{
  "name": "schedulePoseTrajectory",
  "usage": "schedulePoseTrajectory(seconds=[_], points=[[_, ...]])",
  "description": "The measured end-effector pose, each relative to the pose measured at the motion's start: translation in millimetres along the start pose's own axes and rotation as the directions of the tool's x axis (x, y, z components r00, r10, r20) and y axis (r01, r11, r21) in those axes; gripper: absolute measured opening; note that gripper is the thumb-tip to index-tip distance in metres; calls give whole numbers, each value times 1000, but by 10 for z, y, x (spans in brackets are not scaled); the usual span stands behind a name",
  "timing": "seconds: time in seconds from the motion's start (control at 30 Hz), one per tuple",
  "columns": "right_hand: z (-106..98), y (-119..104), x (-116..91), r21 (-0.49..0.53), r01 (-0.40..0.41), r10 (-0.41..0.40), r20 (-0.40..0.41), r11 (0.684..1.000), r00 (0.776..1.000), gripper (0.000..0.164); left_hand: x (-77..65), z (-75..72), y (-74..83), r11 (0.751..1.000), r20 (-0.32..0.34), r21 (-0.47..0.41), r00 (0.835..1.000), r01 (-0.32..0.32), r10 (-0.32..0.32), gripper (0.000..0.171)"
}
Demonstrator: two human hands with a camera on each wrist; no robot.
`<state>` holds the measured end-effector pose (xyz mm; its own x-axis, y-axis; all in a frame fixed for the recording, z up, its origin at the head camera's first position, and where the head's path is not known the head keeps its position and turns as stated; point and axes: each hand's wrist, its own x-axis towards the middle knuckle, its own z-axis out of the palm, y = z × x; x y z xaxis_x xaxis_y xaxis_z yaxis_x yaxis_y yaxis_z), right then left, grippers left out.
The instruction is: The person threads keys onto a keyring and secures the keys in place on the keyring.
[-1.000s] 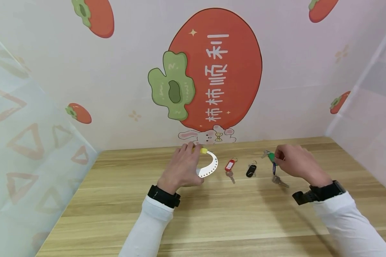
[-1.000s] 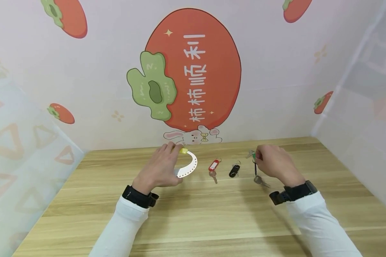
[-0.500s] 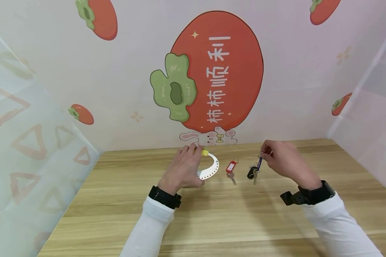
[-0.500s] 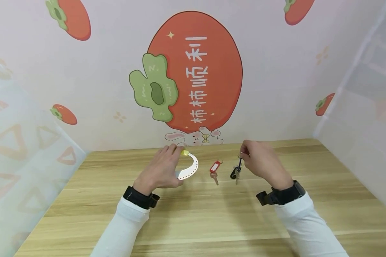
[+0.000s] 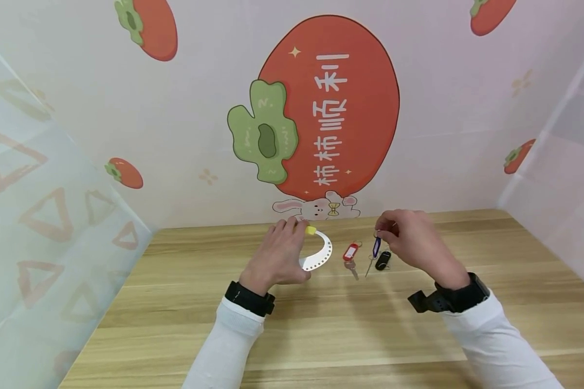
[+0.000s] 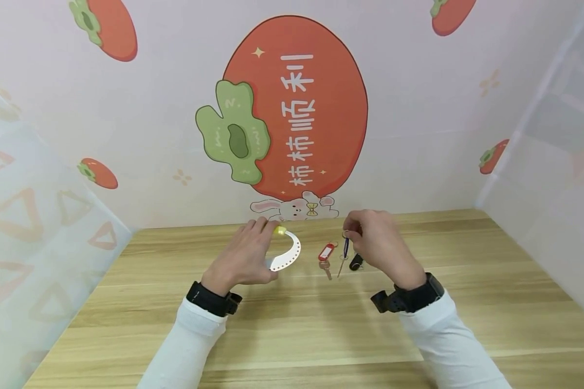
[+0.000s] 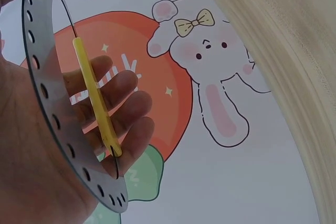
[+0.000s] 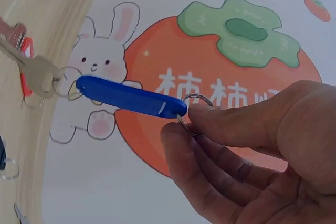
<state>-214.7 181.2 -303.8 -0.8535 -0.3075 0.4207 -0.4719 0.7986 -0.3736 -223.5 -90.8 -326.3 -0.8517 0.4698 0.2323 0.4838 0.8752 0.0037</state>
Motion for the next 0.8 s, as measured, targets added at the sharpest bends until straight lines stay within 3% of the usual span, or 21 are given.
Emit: schedulePoseTrajectory(seconds=[0.8], points=[[94, -115, -7, 114, 21, -9, -107, 993, 994, 11, 0, 12, 20, 1000, -22, 9, 1000, -7, 7, 93]])
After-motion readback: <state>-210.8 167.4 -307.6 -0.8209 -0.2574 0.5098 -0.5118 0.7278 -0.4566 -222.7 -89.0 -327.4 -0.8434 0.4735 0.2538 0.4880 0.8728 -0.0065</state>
